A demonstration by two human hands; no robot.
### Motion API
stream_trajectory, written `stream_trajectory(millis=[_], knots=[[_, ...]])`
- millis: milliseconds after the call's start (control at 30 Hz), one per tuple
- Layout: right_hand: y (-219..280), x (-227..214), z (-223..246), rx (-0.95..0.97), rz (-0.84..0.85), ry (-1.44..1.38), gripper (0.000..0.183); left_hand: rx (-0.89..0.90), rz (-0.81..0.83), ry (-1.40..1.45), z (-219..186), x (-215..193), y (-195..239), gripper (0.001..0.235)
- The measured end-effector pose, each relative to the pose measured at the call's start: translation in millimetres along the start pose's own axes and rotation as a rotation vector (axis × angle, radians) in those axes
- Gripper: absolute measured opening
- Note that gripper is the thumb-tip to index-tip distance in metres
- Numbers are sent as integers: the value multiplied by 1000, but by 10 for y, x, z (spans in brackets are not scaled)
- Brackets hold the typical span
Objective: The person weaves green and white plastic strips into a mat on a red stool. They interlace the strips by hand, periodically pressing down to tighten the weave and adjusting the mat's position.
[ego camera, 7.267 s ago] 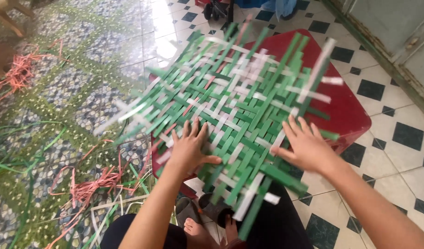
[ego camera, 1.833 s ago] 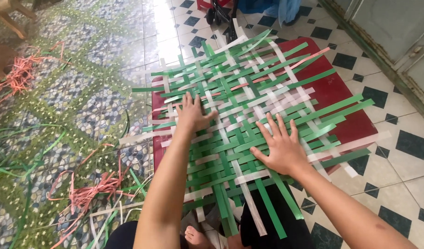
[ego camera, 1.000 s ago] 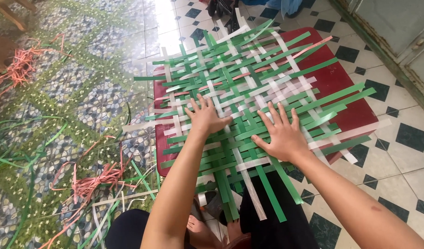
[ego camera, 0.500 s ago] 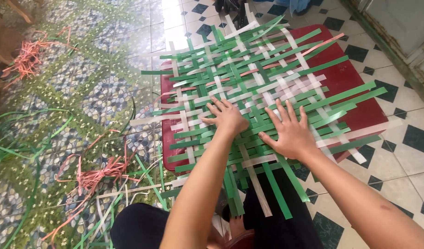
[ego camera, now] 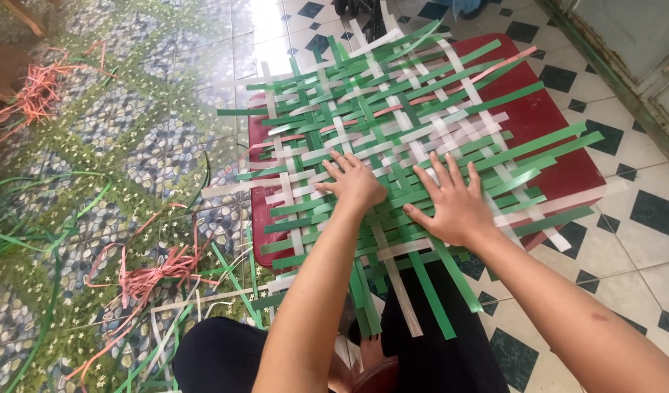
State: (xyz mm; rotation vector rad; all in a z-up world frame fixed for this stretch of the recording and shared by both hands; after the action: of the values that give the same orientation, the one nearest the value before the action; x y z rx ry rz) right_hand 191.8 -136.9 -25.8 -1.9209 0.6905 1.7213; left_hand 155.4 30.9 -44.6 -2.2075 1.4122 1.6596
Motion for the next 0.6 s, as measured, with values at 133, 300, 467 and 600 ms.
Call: stream_trajectory(millis=[133, 300, 467, 600], knots=[[-1, -11, -4, 8, 10, -25, 81, -7, -10, -11, 14, -32, 46, 95], [-13, 25, -9, 8, -6, -28, 79, 85, -35, -36, 100, -65, 20, 93], [-36, 109, -36, 0, -27, -77, 68, 288, -135, 55, 284, -99, 315, 79], [14, 127, -84, -4, -224, -114, 54, 467, -145, -11, 201, 85, 932, 67]])
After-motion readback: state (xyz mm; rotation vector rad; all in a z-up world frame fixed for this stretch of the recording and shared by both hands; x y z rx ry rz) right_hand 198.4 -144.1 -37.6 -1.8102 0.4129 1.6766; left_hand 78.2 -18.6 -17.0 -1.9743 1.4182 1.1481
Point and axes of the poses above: each hand's wrist, its own y-axis away from the middle knuckle, its own x-axis out of the palm, z = x × y, the point moved 8 cm from there along -y, towards the middle knuckle, and after that the axes turned 12 degrees about y, right-handed, at the moved point
